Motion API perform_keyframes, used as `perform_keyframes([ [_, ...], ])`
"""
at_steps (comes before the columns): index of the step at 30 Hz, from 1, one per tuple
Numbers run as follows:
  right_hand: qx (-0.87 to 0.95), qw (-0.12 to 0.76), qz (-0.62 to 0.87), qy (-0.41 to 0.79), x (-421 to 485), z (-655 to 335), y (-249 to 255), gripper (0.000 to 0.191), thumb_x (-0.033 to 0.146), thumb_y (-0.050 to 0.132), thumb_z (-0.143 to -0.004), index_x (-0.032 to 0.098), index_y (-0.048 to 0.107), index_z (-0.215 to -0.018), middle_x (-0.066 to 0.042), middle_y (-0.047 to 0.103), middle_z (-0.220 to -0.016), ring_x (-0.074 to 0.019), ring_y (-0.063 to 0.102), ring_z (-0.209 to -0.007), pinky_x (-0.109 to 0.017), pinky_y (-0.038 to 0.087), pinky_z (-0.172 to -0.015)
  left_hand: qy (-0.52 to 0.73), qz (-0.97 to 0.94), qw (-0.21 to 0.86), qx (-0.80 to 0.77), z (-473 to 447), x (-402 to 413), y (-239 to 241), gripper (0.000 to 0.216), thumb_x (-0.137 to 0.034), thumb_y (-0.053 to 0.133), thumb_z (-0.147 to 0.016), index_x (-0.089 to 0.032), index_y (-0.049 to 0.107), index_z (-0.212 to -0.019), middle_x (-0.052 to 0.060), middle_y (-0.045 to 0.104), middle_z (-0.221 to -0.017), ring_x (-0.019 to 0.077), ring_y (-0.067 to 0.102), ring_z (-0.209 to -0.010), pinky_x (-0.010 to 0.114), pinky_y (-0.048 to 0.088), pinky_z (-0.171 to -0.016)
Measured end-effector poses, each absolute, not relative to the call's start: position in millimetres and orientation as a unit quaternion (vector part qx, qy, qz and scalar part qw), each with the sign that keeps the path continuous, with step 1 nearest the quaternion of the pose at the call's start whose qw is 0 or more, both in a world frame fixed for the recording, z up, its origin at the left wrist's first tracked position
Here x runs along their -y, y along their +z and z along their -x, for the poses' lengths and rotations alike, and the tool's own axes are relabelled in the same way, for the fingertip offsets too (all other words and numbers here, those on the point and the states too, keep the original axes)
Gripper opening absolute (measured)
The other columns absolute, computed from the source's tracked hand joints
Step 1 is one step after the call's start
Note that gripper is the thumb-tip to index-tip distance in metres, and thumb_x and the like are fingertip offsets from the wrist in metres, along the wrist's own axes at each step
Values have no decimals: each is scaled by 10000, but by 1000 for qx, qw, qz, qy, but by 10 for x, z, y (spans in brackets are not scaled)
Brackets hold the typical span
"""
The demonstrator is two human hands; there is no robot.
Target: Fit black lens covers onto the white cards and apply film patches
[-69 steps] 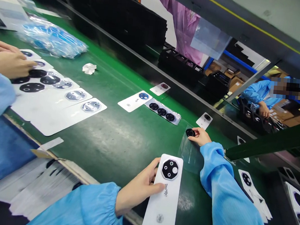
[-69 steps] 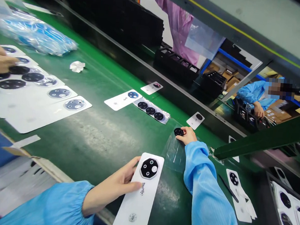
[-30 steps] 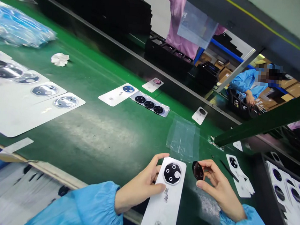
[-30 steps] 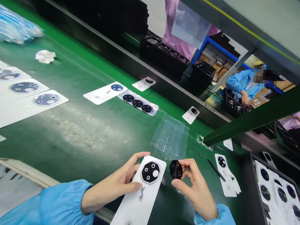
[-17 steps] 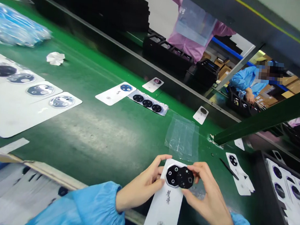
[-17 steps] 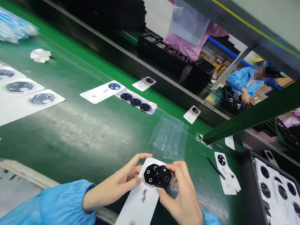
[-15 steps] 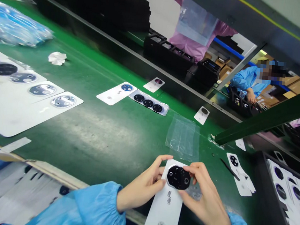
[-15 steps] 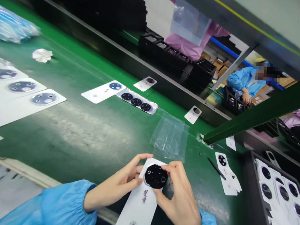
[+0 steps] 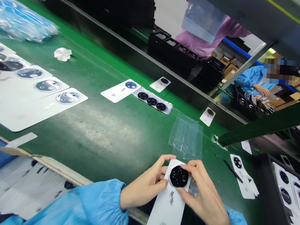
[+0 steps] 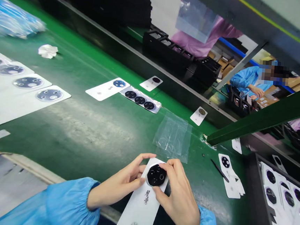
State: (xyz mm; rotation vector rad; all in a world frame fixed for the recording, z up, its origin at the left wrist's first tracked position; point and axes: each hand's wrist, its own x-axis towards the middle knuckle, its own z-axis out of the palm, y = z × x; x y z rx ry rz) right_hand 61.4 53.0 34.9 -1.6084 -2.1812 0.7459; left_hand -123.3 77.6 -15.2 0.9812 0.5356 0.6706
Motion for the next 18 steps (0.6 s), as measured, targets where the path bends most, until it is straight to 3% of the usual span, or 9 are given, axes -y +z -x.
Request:
perform_keyframes([
  [18,765,129,572,265,-553,-554,437,348,101,564,-765,213,451,-1075,-39,452,-1001,-164,518,-892,-296,477,-741,316,-446,802,-239,1226,-781,-144,513,-337,528,-866,-225,240,-1275,75,582,-1017,137,584,-740,251,452,-638],
])
